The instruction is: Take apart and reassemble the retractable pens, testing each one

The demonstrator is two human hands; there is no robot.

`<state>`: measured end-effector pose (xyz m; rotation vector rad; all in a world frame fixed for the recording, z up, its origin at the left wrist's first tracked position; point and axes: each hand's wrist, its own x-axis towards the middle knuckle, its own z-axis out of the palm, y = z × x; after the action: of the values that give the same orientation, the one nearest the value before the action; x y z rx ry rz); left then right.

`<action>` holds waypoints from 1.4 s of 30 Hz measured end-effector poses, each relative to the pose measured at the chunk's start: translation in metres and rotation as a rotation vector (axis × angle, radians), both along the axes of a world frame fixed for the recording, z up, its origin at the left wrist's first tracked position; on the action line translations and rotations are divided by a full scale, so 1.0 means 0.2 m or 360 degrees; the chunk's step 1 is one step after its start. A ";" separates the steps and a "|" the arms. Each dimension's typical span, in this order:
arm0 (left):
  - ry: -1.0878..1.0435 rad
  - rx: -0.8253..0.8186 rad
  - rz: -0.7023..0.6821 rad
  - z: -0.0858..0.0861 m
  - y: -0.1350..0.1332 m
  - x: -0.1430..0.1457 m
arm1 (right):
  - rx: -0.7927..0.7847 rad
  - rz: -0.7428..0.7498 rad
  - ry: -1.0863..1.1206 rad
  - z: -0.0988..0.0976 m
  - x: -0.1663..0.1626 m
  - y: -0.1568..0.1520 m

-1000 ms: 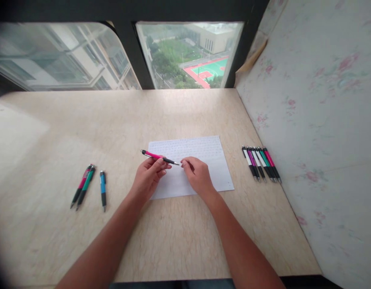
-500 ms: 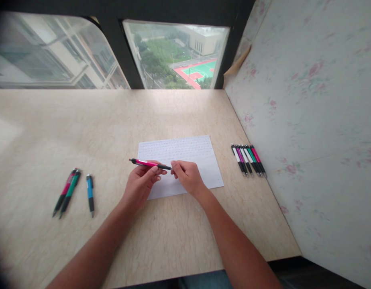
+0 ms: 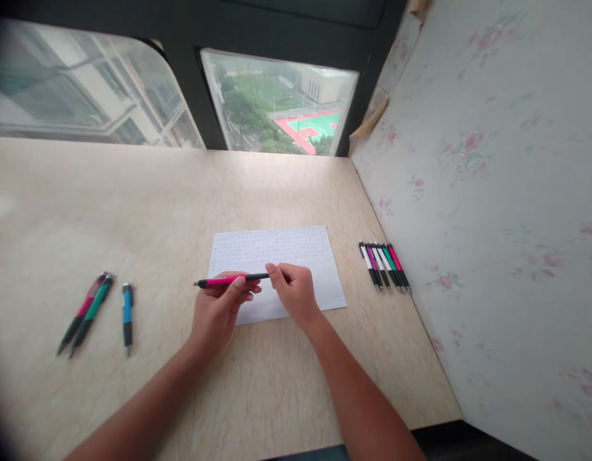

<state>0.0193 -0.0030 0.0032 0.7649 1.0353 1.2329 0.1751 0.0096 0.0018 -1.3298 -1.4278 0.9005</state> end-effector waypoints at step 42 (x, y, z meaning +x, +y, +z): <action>-0.0308 -0.0292 0.0220 -0.05 0.07 -0.03 | 0.0153 -0.0030 -0.0221 -0.08 0.08 0.04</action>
<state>0.0124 0.0114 -0.0073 0.4296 1.0377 1.2821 0.1913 0.0168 -0.0135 -1.3527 -1.5424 0.7296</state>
